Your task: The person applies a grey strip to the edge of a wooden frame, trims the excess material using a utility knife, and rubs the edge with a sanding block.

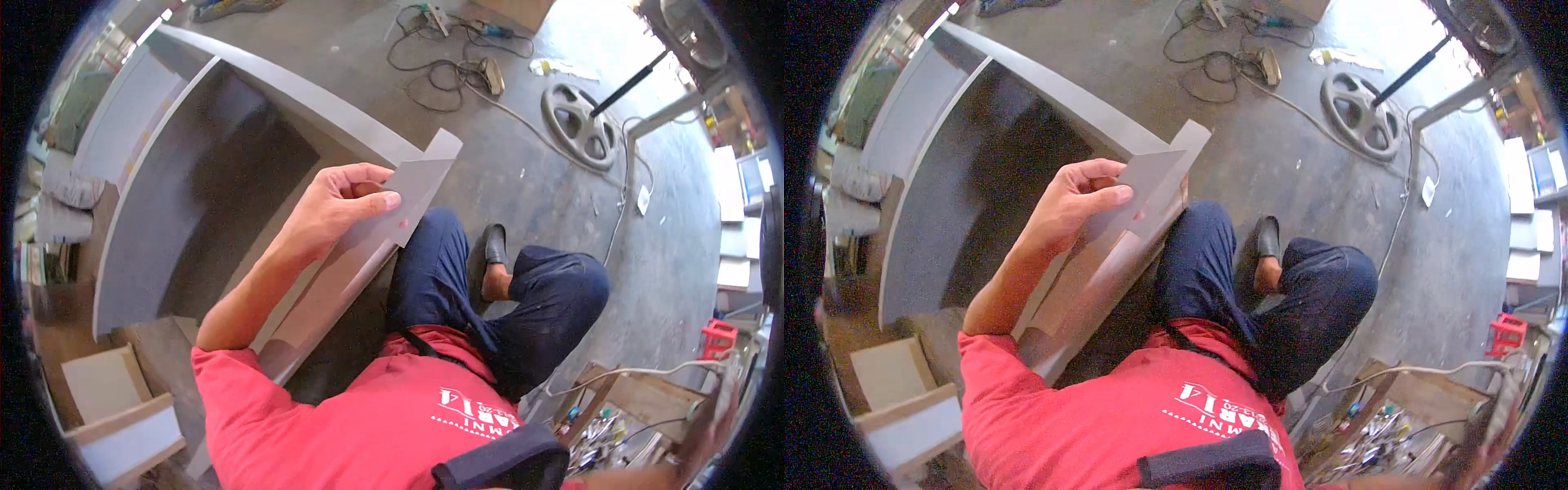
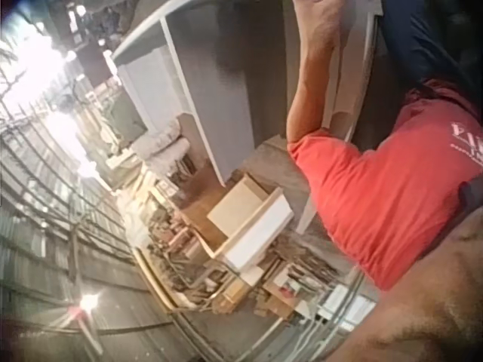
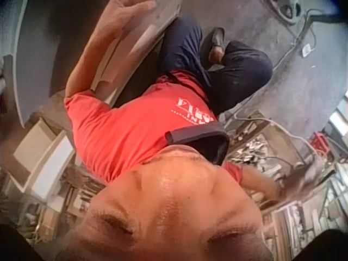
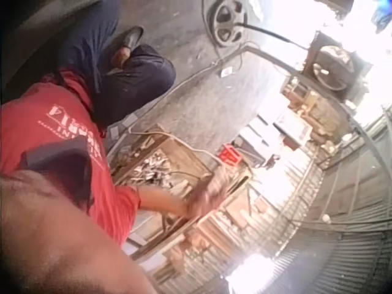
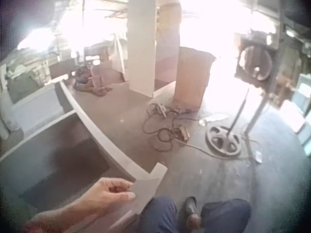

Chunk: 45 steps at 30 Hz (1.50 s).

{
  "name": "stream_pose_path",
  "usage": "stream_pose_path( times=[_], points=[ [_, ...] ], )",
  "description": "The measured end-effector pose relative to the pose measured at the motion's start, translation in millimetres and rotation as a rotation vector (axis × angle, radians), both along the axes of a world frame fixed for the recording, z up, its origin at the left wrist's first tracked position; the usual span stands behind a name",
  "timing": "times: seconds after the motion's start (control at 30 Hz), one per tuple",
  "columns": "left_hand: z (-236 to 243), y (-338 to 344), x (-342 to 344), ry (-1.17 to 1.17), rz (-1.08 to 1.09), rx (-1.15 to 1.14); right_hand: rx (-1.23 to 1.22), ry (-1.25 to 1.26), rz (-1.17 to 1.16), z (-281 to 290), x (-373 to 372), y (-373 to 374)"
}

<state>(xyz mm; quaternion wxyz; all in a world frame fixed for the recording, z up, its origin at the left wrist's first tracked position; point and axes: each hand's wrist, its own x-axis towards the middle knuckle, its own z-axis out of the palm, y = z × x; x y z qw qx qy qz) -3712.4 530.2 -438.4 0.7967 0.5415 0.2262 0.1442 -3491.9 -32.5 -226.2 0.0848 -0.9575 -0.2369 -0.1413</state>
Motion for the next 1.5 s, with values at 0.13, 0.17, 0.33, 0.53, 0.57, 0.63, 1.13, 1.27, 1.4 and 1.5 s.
stream_pose_path(
  times=[0.13, 0.17, 0.33, 0.53, 0.57, 0.63, 1.13, 1.27, 1.4, 1.5],
  points=[
    [-21, 11, -11, 0.036, 0.048, 0.062, 0.424, 0.652, 0.644, -59, 61, 202],
    [-23, 11, -9, 0.06, 0.036, 0.041, 0.431, 0.782, 0.764, -63, 63, 245],
    [-7, 7, 0, 0.01, 0.059, 0.025, 0.14, 0.993, 1.17, -84, 60, 419],
    [-21, 12, 0, 0.036, 0.046, 0.056, -0.162, 1.106, 1.224, -118, 48, 497],
    [-20, 12, 0, 0.021, 0.035, 0.067, -0.171, 1.107, 1.229, -120, 45, 502],
    [-22, 12, 0, 0.017, 0.044, 0.091, -0.229, 1.137, 1.318, -124, 37, 510],
    [-29, 10, -3, -0.007, 0.038, 0.279, -0.117, 1.02, 1.391, -155, 19, 502],
    [-29, 12, 0, 0.011, 0.05, 0.19, -0.165, 1.022, 1.276, -153, 24, 496],
    [-29, 11, -2, -0.03, 0.04, 0.251, -0.15, 1.077, 1.275, -154, 27, 495],
    [-27, 9, -1, 0.014, 0.044, 0.265, -0.15, 1.103, 1.266, -156, 30, 495]
  ],
)
